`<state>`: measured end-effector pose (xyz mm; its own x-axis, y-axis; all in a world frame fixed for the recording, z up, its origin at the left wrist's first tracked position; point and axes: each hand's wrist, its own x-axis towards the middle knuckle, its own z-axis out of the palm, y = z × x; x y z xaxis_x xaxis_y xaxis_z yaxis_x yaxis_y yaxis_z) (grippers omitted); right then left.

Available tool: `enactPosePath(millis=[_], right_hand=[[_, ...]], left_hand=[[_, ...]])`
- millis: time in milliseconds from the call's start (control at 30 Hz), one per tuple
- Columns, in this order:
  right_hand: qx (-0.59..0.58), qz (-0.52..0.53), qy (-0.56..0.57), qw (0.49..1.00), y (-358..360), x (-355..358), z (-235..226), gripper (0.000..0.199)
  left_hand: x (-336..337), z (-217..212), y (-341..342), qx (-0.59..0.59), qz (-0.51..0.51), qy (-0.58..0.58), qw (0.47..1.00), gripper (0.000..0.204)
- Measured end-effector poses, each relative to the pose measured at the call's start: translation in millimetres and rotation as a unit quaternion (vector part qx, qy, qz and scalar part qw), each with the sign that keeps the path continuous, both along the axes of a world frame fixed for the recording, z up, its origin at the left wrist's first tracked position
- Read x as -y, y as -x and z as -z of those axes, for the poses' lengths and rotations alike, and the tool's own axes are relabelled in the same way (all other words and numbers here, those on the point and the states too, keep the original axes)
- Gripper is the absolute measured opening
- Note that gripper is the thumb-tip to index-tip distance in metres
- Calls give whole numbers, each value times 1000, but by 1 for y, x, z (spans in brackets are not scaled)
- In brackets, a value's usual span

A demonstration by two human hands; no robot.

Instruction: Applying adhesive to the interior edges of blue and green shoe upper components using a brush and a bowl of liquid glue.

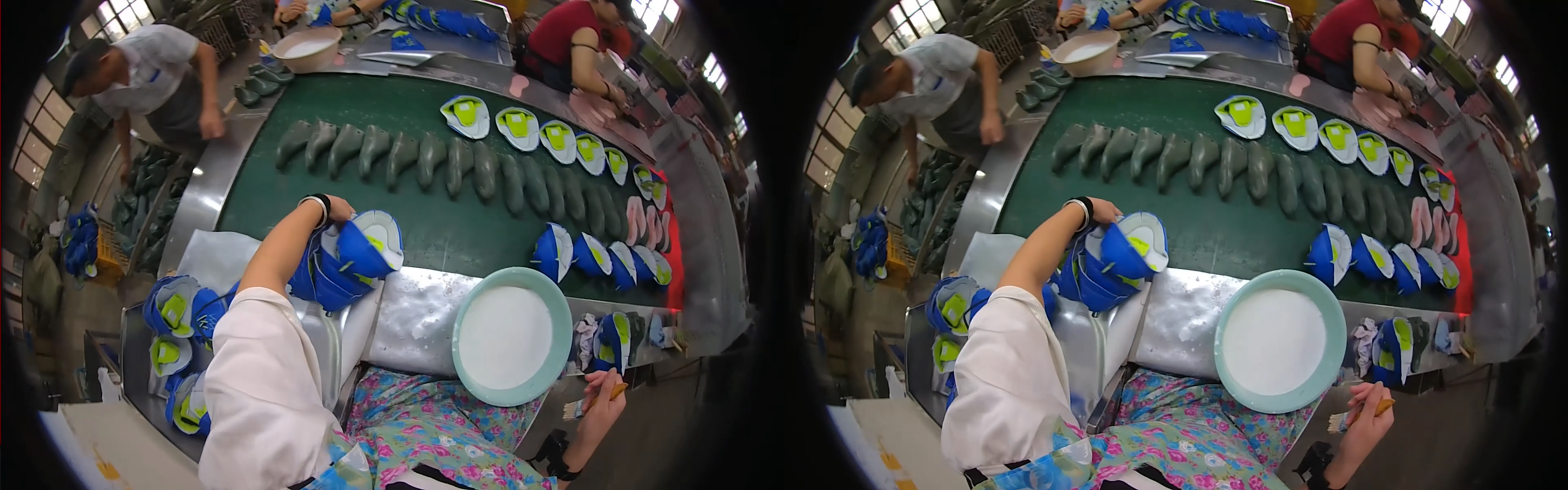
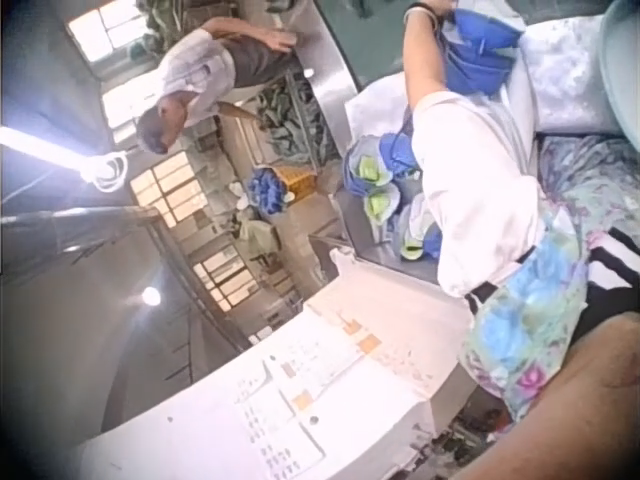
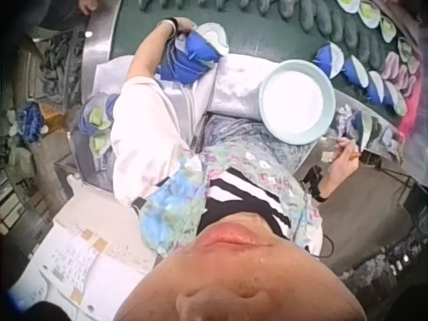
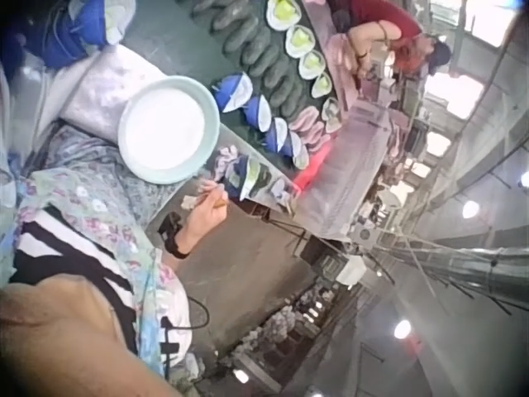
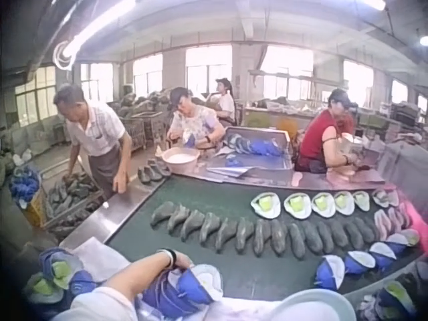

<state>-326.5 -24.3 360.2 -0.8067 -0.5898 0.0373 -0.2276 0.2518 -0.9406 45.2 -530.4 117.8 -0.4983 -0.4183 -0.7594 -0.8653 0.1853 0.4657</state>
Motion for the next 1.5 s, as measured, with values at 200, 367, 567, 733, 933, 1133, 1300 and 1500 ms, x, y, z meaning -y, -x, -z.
enactPosePath(millis=[200,367,567,733,933,1133,1300,1500], right_hand=[[11,-5,-39,999,5,12,5,32],[20,-64,-32,997,19,28,7,29],[40,-99,-26,994,13,31,2,25],[79,-75,-27,994,10,4,-4,23],[-157,-192,22,968,-5,20,-6,19],[-172,-304,97,932,-24,65,-4,26],[-198,-266,92,939,-15,47,-6,33],[-248,-417,32,874,-49,31,-4,41]], left_hand=[[-41,-6,25,-86,-66,413,904,38],[-134,-74,35,-157,63,393,904,59],[-127,-79,65,-32,312,357,880,66],[-106,-112,108,-15,393,216,893,53],[-153,-176,137,-158,381,347,842,47],[-149,-179,143,-6,279,444,851,33],[-199,-227,140,-160,304,420,840,34],[-319,-293,154,-351,426,251,795,37]])
